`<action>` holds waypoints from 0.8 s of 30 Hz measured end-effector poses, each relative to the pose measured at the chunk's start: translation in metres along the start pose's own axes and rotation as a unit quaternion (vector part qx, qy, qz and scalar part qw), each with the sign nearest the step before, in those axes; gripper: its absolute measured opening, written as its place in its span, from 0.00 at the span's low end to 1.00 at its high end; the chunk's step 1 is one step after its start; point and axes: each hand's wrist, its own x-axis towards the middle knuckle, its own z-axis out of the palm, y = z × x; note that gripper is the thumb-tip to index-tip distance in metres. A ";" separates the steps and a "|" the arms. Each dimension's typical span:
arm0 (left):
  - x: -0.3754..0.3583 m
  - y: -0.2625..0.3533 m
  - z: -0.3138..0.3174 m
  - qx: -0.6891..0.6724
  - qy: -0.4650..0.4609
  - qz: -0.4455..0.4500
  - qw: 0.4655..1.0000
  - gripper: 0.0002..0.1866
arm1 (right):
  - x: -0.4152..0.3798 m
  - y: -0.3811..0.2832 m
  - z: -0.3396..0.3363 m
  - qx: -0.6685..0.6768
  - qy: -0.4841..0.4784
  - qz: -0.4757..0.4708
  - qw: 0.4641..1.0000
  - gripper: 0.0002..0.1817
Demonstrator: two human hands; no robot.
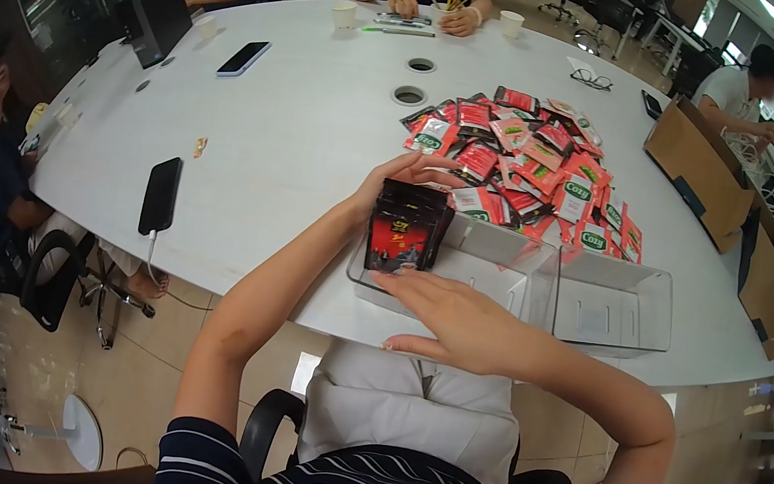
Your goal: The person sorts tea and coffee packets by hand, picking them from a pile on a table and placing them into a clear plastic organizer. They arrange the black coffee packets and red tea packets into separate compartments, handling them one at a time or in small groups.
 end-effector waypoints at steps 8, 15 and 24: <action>-0.002 -0.005 -0.004 0.025 0.082 0.019 0.996 0.30 | -0.067 -0.023 -0.046 -0.068 0.176 0.069 0.980 0.33; -0.001 -0.020 -0.007 0.079 0.258 0.117 0.956 0.24 | -0.112 0.001 0.011 -0.250 0.303 0.178 0.902 0.26; -0.004 -0.034 -0.005 0.039 0.295 0.123 0.947 0.31 | -0.117 0.012 0.031 -0.270 0.398 0.259 0.838 0.27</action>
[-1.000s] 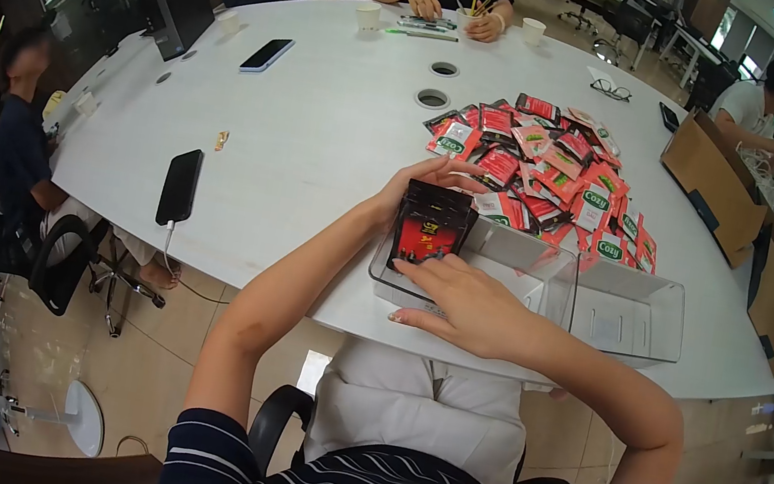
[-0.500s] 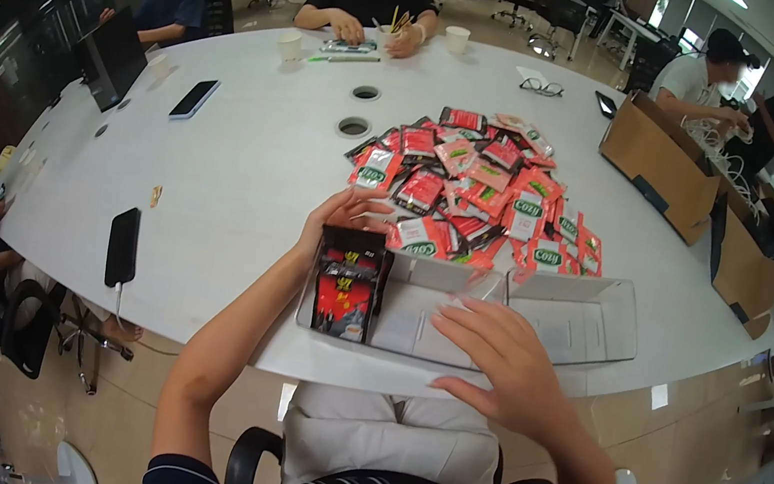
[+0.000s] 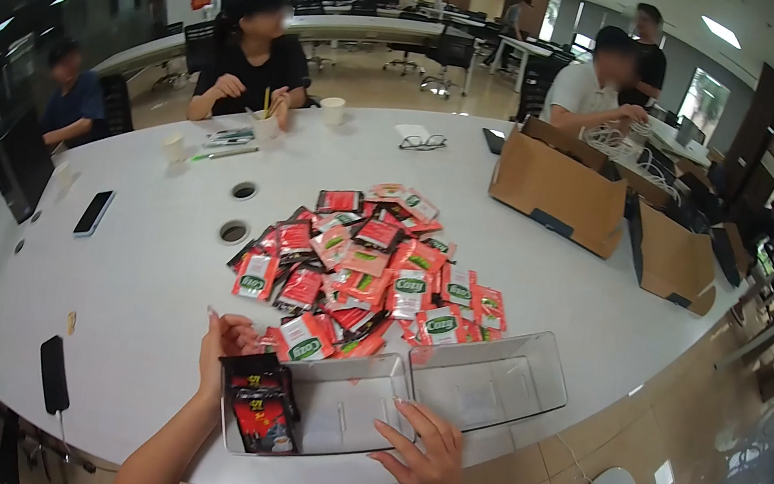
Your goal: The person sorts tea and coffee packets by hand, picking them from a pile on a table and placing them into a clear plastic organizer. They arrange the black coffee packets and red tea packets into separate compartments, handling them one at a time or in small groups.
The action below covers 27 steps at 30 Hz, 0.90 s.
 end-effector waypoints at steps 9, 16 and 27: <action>-0.009 0.002 0.015 -0.058 -0.015 -0.023 0.998 0.32 | -0.004 0.007 -0.003 -0.083 0.048 0.036 0.995 0.28; -0.011 0.004 0.021 -0.068 0.003 -0.035 0.997 0.33 | -0.012 0.014 0.003 -0.029 0.074 0.006 0.997 0.21; -0.003 0.012 0.008 0.103 -0.022 0.069 0.992 0.30 | -0.003 0.053 -0.041 0.017 0.069 0.058 0.996 0.22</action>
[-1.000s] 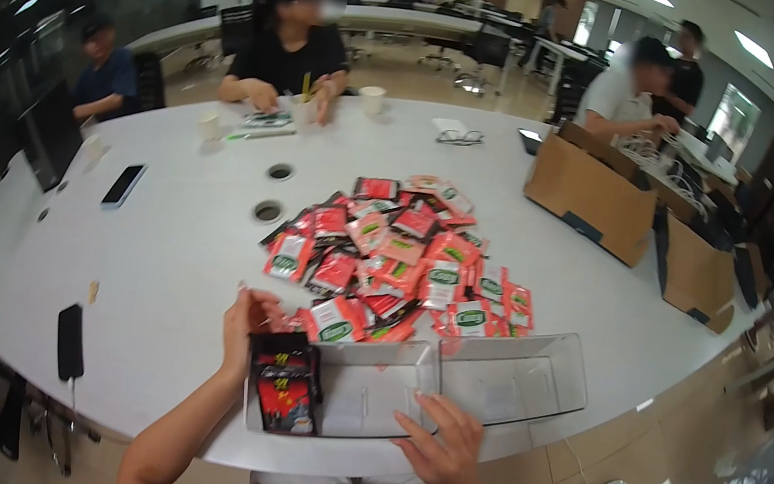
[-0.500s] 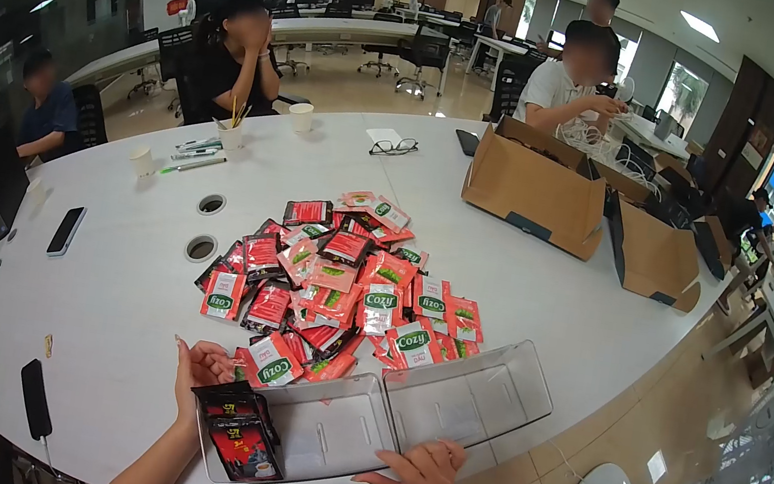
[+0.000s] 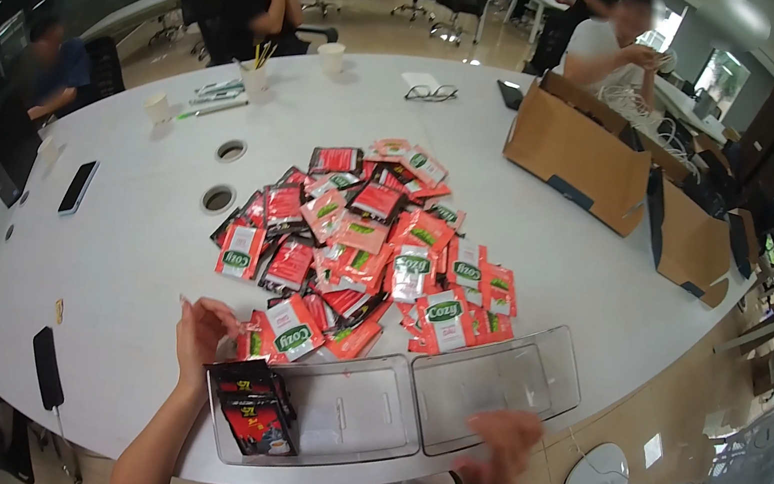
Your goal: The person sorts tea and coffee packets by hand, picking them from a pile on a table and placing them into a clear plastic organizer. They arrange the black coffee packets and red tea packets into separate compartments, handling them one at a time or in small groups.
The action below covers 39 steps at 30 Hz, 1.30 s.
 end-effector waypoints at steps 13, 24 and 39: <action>0.015 0.007 -0.001 0.215 0.043 0.021 0.976 0.10 | -0.019 0.148 -0.014 0.333 0.290 0.378 0.814 0.42; 0.054 0.028 0.012 0.629 -0.119 0.143 0.755 0.30 | -0.013 0.144 -0.014 0.371 0.255 0.378 0.809 0.44; 0.087 0.027 -0.008 0.744 -0.124 0.106 0.647 0.40 | -0.014 0.153 -0.012 0.324 0.267 0.418 0.805 0.42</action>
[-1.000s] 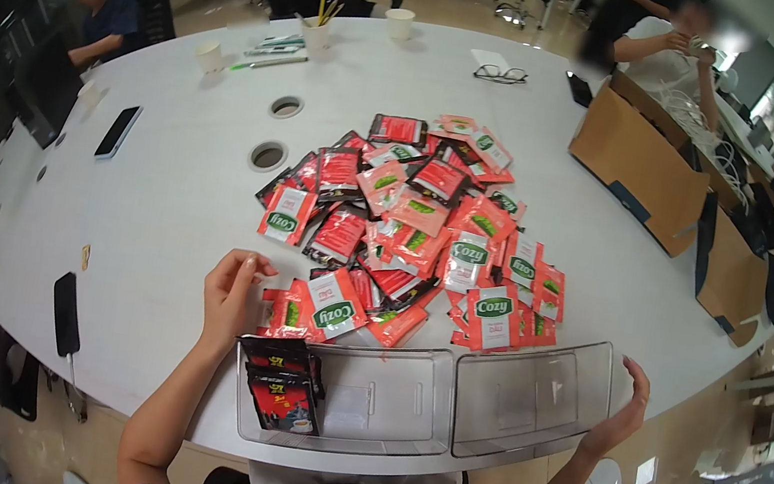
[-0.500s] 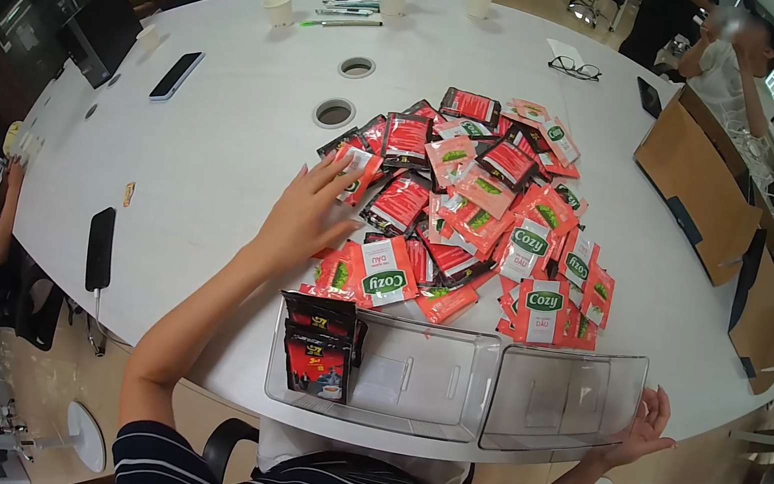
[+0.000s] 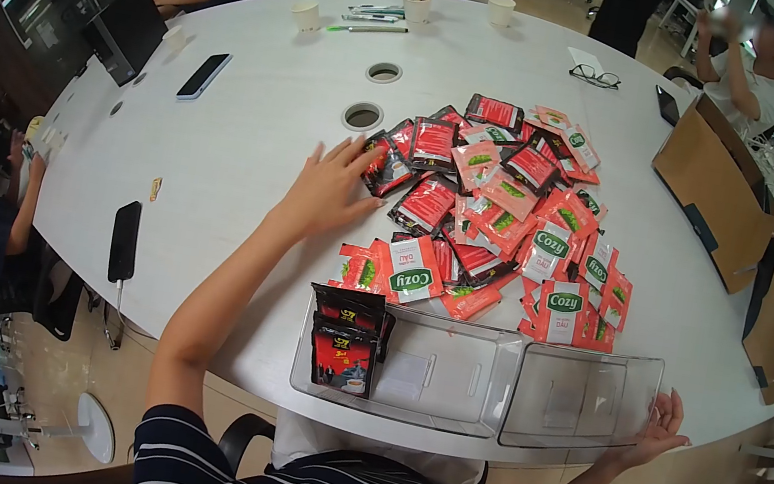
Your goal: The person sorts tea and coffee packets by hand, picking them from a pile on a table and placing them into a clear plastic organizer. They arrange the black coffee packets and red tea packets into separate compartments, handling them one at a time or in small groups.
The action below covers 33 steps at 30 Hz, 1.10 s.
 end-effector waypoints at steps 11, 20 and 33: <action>0.073 0.017 0.028 -0.010 -0.002 0.028 1.000 0.40 | 0.000 0.000 0.002 -0.033 0.000 -0.014 0.999 0.41; 0.072 0.012 -0.005 -0.052 -0.036 0.068 0.996 0.24 | 0.005 0.010 -0.005 -0.033 0.004 -0.042 0.999 0.39; 0.056 0.023 -0.083 -0.311 -0.019 0.097 0.945 0.12 | 0.005 0.005 0.003 -0.022 0.051 -0.027 0.998 0.38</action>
